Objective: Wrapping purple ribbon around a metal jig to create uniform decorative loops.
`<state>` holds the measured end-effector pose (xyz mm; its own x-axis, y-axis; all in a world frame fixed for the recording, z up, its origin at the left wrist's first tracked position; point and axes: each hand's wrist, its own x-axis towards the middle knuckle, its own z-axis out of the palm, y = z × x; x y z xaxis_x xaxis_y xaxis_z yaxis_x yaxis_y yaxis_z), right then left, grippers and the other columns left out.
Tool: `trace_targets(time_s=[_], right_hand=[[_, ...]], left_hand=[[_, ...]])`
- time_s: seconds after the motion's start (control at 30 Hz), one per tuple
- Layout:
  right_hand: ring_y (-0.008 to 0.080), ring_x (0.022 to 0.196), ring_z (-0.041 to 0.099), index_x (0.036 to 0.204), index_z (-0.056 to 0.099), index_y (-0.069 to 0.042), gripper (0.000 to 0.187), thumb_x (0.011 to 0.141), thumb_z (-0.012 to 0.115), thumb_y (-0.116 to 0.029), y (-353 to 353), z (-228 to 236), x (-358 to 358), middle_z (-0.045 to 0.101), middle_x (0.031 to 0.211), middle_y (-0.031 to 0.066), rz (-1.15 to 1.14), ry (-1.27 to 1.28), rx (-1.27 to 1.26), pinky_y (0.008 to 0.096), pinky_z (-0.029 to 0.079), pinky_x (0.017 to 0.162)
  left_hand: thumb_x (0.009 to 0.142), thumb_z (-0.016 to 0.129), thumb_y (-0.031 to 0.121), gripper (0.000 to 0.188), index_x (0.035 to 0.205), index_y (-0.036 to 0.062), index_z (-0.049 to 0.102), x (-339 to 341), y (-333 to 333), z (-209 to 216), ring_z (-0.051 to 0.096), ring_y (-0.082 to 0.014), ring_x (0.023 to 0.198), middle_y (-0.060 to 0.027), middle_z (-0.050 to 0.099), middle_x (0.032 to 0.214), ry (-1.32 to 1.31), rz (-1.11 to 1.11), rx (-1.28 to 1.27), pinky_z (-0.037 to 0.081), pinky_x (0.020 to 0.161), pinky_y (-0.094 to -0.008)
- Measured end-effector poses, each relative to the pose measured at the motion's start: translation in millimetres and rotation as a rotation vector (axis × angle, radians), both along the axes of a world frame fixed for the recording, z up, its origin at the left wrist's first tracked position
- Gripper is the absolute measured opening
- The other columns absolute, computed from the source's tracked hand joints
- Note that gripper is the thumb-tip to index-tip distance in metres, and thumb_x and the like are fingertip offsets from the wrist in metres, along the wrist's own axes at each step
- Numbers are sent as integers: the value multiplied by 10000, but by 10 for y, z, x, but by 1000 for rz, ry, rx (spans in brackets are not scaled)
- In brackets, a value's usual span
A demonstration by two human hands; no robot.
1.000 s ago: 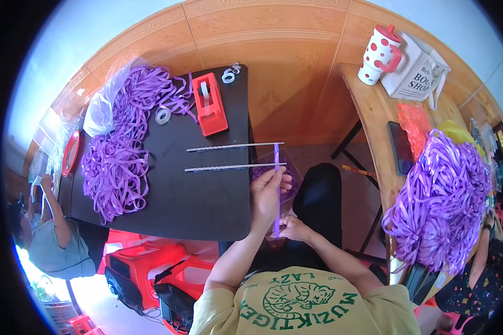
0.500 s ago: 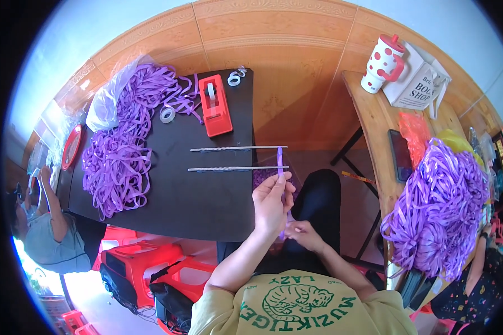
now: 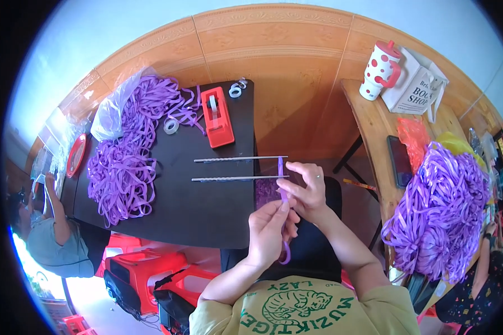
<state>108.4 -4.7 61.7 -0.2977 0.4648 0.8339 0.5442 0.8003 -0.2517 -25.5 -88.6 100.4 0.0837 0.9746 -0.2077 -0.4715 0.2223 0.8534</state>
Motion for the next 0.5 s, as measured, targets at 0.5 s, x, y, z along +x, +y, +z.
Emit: trace_targets(time_s=[0.5], right_hand=[[119, 810, 576, 834, 666, 60, 143, 858, 611, -69, 1051, -27, -182, 641, 934, 95, 439, 739, -1184, 249, 433, 740]], left_hand=[[894, 523, 53, 291, 1141, -100, 542, -88, 8, 146, 621, -198, 778, -176, 620, 976, 389, -199, 809, 493, 672, -259]])
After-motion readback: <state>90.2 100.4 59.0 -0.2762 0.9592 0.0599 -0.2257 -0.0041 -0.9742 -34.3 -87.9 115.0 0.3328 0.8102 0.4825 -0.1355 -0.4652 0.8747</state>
